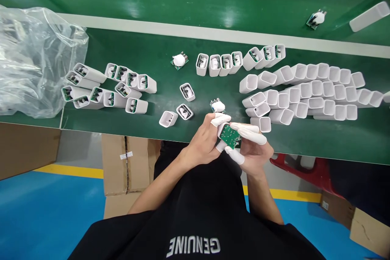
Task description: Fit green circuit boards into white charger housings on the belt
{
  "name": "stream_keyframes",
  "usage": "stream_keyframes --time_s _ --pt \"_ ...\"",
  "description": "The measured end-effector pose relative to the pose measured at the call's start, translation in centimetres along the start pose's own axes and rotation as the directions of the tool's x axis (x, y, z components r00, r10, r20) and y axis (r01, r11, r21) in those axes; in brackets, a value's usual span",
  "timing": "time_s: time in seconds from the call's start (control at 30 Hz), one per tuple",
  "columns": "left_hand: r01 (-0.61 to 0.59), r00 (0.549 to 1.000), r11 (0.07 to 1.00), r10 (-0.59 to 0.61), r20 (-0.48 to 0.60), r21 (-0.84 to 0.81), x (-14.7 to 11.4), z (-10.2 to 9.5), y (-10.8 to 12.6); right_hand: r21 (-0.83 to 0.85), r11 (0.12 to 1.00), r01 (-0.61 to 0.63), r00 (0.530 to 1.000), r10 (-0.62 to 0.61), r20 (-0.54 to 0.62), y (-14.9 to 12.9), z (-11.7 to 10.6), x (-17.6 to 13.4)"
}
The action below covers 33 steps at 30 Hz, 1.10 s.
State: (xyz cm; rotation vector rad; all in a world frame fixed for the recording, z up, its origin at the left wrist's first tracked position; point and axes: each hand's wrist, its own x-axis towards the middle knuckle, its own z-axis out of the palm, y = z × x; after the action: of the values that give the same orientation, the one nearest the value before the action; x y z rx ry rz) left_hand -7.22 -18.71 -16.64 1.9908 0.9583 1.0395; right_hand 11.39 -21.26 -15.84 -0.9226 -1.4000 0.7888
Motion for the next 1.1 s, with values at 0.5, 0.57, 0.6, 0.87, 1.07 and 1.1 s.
stream_keyframes --time_s 0.5,0.57,0.6,0.87,1.07,1.1 --pt "0.024 1.000 1.000 -0.024 0.016 0.012 -0.2 0.1 0.0 -0.002 0.999 0.032 0.999 -0.032 0.030 -0.6 -0.1 0.9" --pt "0.023 1.000 1.000 -0.024 0.012 0.015 -0.2 0.1 0.0 -0.008 1.000 0.012 0.999 -0.012 0.030 -0.5 -0.1 0.7" --pt "0.024 1.000 1.000 -0.024 0.013 0.017 -0.2 0.1 0.0 -0.015 1.000 -0.002 1.000 0.003 0.031 -0.4 -0.1 0.5" --pt "0.032 0.999 0.999 -0.032 0.011 -0.002 -0.2 0.2 -0.1 -0.156 0.986 -0.055 0.997 0.062 0.042 0.3 0.0 -0.3" --pt "0.049 0.999 0.999 -0.049 0.006 -0.013 -0.1 0.1 0.0 -0.334 0.933 0.132 0.991 -0.116 0.067 0.1 -0.2 -0.2" --pt "0.035 0.999 0.999 -0.035 0.005 -0.005 -0.1 0.1 0.1 -0.345 0.929 0.136 0.990 -0.117 0.076 0.1 -0.3 -0.2"
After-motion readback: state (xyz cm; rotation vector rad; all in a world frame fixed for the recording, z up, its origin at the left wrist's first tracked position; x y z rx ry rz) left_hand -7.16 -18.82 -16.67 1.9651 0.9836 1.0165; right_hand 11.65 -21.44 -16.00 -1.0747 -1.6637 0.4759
